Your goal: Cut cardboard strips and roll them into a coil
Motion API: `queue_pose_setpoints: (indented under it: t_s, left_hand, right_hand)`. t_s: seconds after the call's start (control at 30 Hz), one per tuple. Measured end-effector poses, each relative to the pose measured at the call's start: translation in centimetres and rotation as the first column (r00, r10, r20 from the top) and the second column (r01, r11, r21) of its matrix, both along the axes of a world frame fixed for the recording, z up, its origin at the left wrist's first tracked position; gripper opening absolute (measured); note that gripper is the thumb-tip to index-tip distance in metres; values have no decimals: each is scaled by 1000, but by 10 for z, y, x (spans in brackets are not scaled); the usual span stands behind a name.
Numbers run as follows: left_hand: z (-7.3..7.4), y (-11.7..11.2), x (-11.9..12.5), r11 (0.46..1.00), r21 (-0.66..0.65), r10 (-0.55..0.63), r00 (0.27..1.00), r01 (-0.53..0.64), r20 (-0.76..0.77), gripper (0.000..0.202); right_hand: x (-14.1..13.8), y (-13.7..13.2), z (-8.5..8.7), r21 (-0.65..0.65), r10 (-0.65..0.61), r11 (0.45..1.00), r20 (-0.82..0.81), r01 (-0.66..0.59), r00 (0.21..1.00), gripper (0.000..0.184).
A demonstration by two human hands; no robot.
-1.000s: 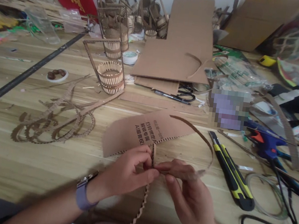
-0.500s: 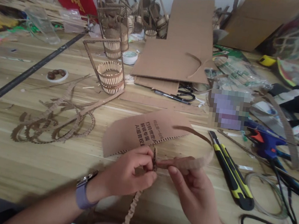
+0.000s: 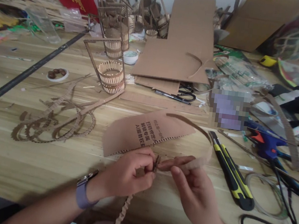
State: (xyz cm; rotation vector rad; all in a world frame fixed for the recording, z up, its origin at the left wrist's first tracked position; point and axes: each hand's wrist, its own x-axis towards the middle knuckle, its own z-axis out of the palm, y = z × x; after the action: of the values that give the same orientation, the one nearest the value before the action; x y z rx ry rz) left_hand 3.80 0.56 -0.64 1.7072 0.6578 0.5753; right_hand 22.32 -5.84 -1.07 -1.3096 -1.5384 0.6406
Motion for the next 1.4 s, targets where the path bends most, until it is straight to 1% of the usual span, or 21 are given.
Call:
queue_pose_setpoints:
  t_s: [0.07,0.13,0.23,0.3,0.4,0.47,0.57,0.63,0.73,0.83,0.9,0.97,1.03,1.07,1.1,1.17,1.23,1.27,1.3,1.37,1.4]
  left_hand:
    - [-1,0,0,999,-35,36,999,-37,-22,22]
    - [-3,0,1,997,-40,67,997,-68,-31,24]
    - [-3,0,2,998,-9,55,998,-55,-27,22]
    - [-1,-1,2,999,13,40,999,-40,-21,21]
    - [3,-1,2,999,42,23,999,-22,-23,23]
    - [4,-1,2,999,51,-15,999,17,-36,25]
    - [2,-1,2,998,39,-55,996,58,-65,24]
    - [-1,-1,2,1000,12,-22,997,23,-77,26]
    - [-4,0,2,998,-7,54,993,-56,-102,30]
    - [-3,-1,2,998,58,31,989,-23,-143,31]
    - [0,-1,2,993,114,-4,987,22,-159,30]
    - [3,-2,3,989,135,-36,986,58,-161,29]
    - [4,-2,2,990,111,-63,985,81,-162,31]
    - [4,-2,2,992,94,-68,984,84,-162,32]
    - [3,-2,1,994,71,-67,984,80,-165,34]
    - [1,-2,0,998,-15,-59,985,57,-163,36]
    - [-2,-2,-1,987,-159,-56,989,35,-135,37]
    - [-3,-2,-1,972,-232,-53,992,25,-112,37]
    - [-4,-2,-1,957,-291,-50,995,22,-89,38]
    - [-6,-3,1,941,-339,-40,997,15,-65,40]
    - [-6,-4,2,942,-337,-35,997,9,-72,41]
  right_hand:
    - [-2,-1,-1,21,10,1000,-1,-10,1000,11]
    - [-4,-2,-2,45,17,999,11,-18,1000,9]
    - [-5,-3,-3,96,14,995,52,-19,999,6]
    - [-5,-3,-2,137,14,990,113,-30,993,10]
    - [-3,-2,-1,131,14,991,172,-37,985,10]
    - [-2,-1,-1,85,14,996,121,-24,993,10]
    - [-1,0,-3,42,-6,999,-4,6,1000,9]
    - [-2,-1,-5,33,-3,999,-8,3,1000,8]
    - [-3,-3,-6,52,24,998,36,-26,999,9]
    - [-3,-1,-4,30,10,1000,-4,-10,1000,8]
    - [-2,2,-3,-53,15,998,-122,-21,992,8]
    - [1,8,-3,-153,22,986,-314,-73,949,15]
    - [6,12,-3,-215,-18,972,-480,-98,877,15]
    - [9,14,-3,-225,-55,971,-525,-76,849,14]
    - [12,15,-3,-224,-98,974,-537,-30,838,11]
    - [16,16,-1,-209,-170,975,-466,79,868,7]
    - [17,15,2,-186,-207,970,-319,153,925,6]
    - [16,14,3,-182,-201,970,-248,158,948,6]
    - [14,12,4,-195,-172,972,-192,134,966,6]
    - [8,10,5,-266,-57,964,-145,16,988,10]
    - [5,9,5,-315,10,947,-152,-58,988,14]
